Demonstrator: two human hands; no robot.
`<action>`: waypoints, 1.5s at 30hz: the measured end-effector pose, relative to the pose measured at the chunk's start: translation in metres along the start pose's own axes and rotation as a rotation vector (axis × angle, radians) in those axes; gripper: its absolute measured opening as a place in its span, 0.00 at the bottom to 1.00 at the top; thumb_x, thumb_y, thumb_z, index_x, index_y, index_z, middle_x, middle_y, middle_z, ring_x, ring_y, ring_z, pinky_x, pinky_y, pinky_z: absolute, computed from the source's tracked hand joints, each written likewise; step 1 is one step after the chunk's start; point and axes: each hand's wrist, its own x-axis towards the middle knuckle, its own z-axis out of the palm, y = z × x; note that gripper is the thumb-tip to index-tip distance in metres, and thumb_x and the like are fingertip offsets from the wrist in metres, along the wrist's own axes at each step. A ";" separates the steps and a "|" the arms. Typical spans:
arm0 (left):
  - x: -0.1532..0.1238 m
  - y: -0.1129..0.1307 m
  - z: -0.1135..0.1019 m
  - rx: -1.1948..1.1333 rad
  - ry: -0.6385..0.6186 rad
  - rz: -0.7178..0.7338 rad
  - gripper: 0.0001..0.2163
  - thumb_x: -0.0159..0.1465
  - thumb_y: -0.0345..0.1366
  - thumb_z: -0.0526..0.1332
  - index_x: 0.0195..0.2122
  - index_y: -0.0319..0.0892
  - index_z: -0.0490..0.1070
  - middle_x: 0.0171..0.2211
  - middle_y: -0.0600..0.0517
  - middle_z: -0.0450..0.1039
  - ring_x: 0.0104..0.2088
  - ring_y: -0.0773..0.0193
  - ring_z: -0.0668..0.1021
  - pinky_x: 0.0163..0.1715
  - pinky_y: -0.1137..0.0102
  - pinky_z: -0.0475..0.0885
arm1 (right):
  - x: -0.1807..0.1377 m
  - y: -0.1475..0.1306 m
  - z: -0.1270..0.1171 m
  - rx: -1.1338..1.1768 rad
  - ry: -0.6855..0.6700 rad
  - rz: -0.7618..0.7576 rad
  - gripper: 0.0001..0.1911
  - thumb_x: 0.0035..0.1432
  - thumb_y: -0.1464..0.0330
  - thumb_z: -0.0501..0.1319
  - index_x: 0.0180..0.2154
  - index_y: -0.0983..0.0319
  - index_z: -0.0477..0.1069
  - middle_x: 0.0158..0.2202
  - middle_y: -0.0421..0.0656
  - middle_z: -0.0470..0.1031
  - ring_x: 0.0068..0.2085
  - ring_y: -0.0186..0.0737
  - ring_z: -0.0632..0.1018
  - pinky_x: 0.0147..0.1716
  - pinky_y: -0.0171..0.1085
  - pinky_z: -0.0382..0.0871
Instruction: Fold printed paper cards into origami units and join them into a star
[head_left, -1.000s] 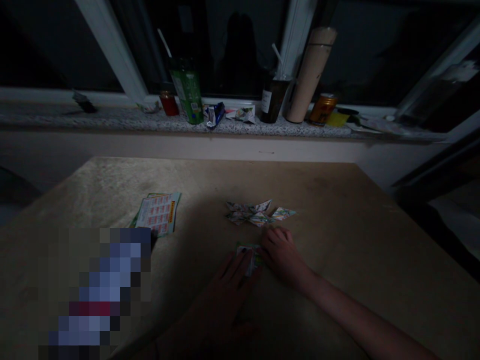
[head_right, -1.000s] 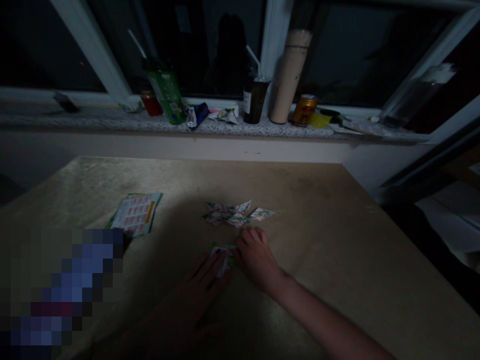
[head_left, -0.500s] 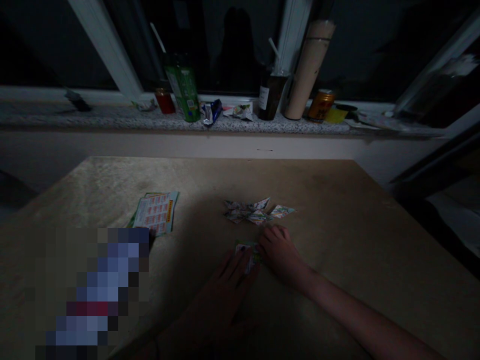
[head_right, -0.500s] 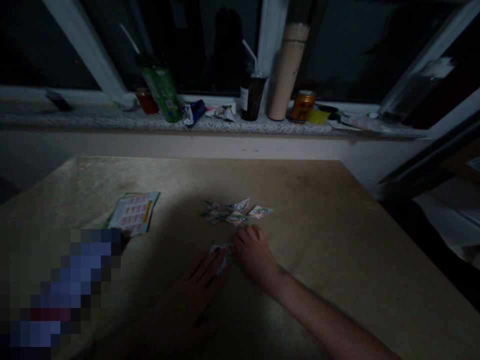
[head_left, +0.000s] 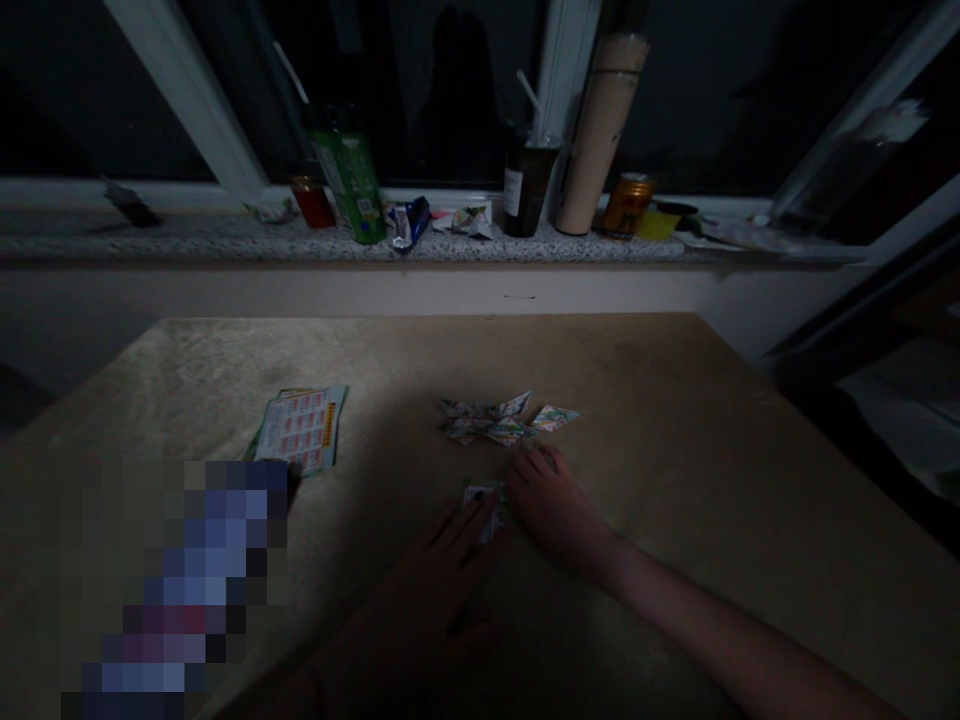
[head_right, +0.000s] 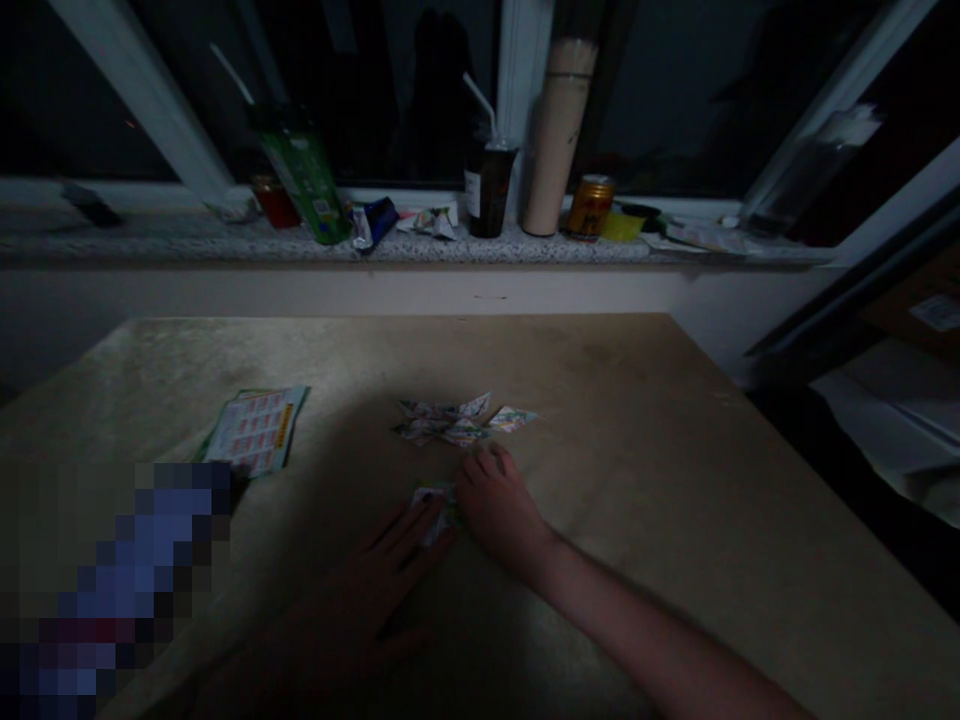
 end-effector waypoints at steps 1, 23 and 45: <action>0.000 0.001 0.001 0.013 -0.004 -0.002 0.36 0.63 0.50 0.53 0.65 0.45 0.33 0.66 0.47 0.29 0.64 0.49 0.42 0.60 0.54 0.45 | 0.000 0.000 0.000 0.002 -0.003 0.002 0.07 0.58 0.75 0.54 0.36 0.65 0.70 0.38 0.48 0.70 0.43 0.48 0.67 0.48 0.49 0.57; 0.000 0.013 0.007 0.063 -0.089 -0.034 0.38 0.61 0.54 0.51 0.65 0.36 0.38 0.66 0.43 0.34 0.64 0.50 0.42 0.60 0.55 0.43 | 0.001 0.001 -0.004 0.016 -0.021 0.003 0.05 0.58 0.75 0.56 0.36 0.66 0.70 0.37 0.48 0.70 0.42 0.47 0.68 0.47 0.47 0.58; 0.000 0.013 0.005 0.065 -0.122 -0.045 0.38 0.61 0.52 0.53 0.65 0.37 0.37 0.66 0.44 0.35 0.64 0.49 0.43 0.61 0.57 0.45 | 0.001 0.002 -0.001 0.027 -0.010 0.015 0.05 0.59 0.74 0.55 0.36 0.66 0.69 0.37 0.48 0.70 0.42 0.47 0.68 0.47 0.47 0.59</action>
